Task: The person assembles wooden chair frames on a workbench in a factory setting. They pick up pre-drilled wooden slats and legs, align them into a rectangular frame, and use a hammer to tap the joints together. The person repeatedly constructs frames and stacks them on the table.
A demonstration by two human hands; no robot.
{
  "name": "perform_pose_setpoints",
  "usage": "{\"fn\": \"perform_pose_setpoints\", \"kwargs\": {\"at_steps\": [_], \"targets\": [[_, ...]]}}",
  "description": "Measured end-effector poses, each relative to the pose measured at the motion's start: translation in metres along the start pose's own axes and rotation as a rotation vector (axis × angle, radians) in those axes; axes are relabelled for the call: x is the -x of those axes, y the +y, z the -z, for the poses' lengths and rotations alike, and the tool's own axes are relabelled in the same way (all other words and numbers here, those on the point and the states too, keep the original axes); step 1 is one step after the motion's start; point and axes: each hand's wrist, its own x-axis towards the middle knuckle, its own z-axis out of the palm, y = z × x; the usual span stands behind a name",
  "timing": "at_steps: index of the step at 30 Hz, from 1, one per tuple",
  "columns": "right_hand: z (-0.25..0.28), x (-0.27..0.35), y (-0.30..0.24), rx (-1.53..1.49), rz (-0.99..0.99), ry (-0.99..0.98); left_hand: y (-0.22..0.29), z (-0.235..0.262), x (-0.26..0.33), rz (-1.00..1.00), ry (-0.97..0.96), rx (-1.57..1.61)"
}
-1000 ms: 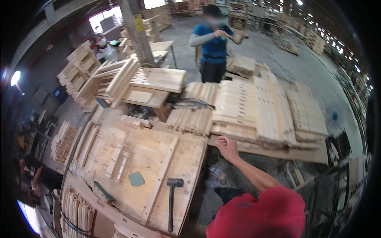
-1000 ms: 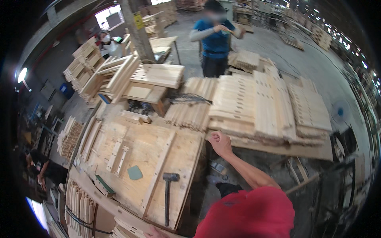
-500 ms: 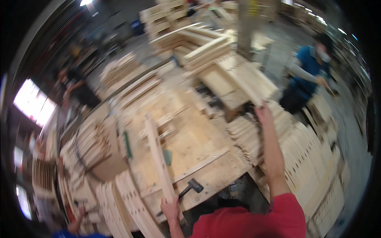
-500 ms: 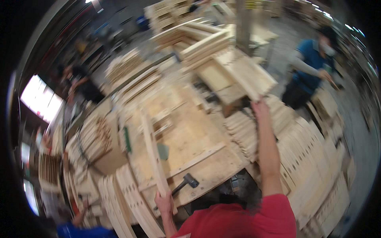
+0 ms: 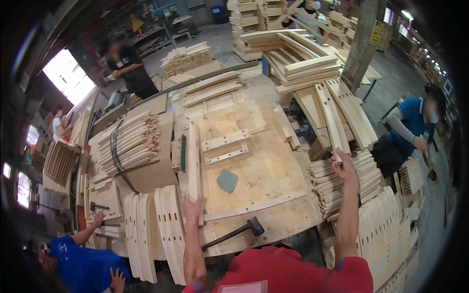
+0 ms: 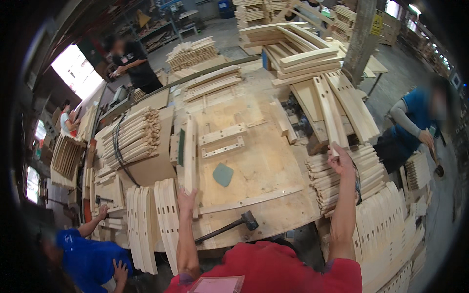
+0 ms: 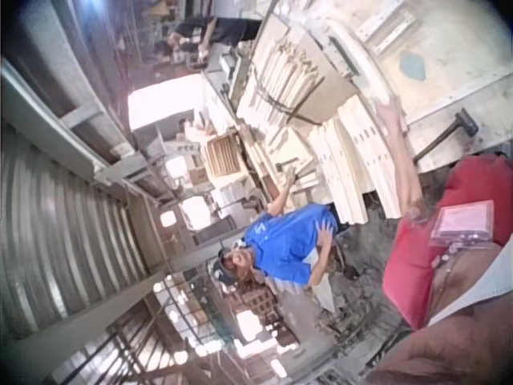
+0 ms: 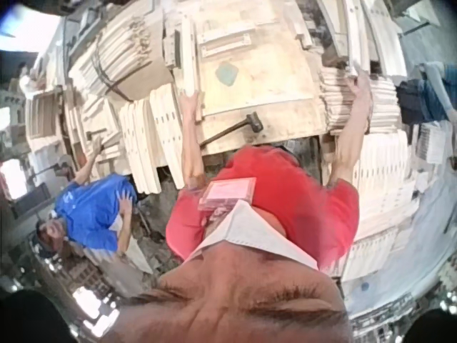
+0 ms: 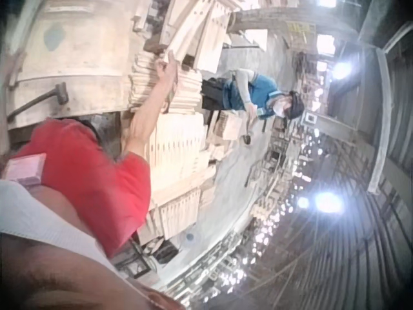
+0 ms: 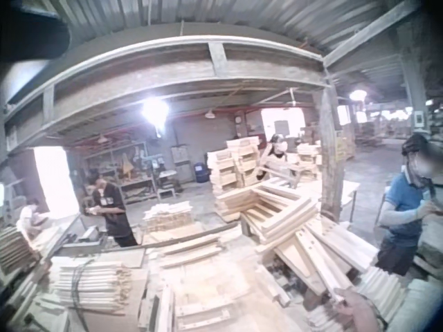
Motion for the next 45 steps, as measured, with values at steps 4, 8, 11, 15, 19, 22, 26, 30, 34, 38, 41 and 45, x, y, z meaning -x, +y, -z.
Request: {"fn": "perform_pose_setpoints", "kwargs": {"at_steps": [4, 8, 11, 15, 19, 22, 26, 30, 34, 38, 41, 45], "targets": [[-0.002, 0.025, 0.039, 0.211, 0.141, 0.094, 0.003, -0.013, -0.051, 0.036, 0.039, -0.068], [-0.036, 0.050, 0.099, 0.412, 0.143, 0.067, -0.005, -0.010, -0.075, 0.063, 0.031, -0.302], [-0.081, 0.041, 0.128, 0.656, 0.163, -0.113, -0.006, -0.033, -0.076, 0.054, 0.137, -0.457], [-0.143, 0.006, 0.182, 1.077, 0.140, 0.074, -0.003, -0.035, -0.066, 0.064, 0.064, -0.445], [-0.153, -0.023, 0.217, 1.452, 0.137, 0.332, 0.005, -0.043, -0.068, 0.046, 0.053, -0.448], [-0.154, -0.028, 0.221, 1.619, 0.278, 0.297, 0.000, -0.044, -0.068, 0.039, 0.073, -0.444], [-0.155, -0.037, 0.157, 1.689, 0.776, 0.495, -0.004, -0.035, -0.072, 0.057, 0.107, -0.452], [-0.112, -0.054, 0.033, 1.740, 0.840, 0.936, -0.005, -0.032, -0.071, 0.052, 0.120, -0.483], [-0.064, -0.061, -0.053, 1.860, 0.582, 0.773, 0.001, -0.045, -0.069, 0.048, 0.127, -0.460], [-0.058, -0.074, -0.081, 1.989, 0.332, 0.682, -0.011, -0.038, -0.068, 0.031, 0.159, -0.514], [-0.050, -0.077, -0.076, 2.117, 0.357, 0.741, -0.015, -0.034, -0.075, 0.018, 0.107, -0.472], [-0.046, -0.081, -0.069, 2.103, 0.588, 0.930, -0.024, -0.029, -0.079, -0.008, 0.122, -0.482]]}}
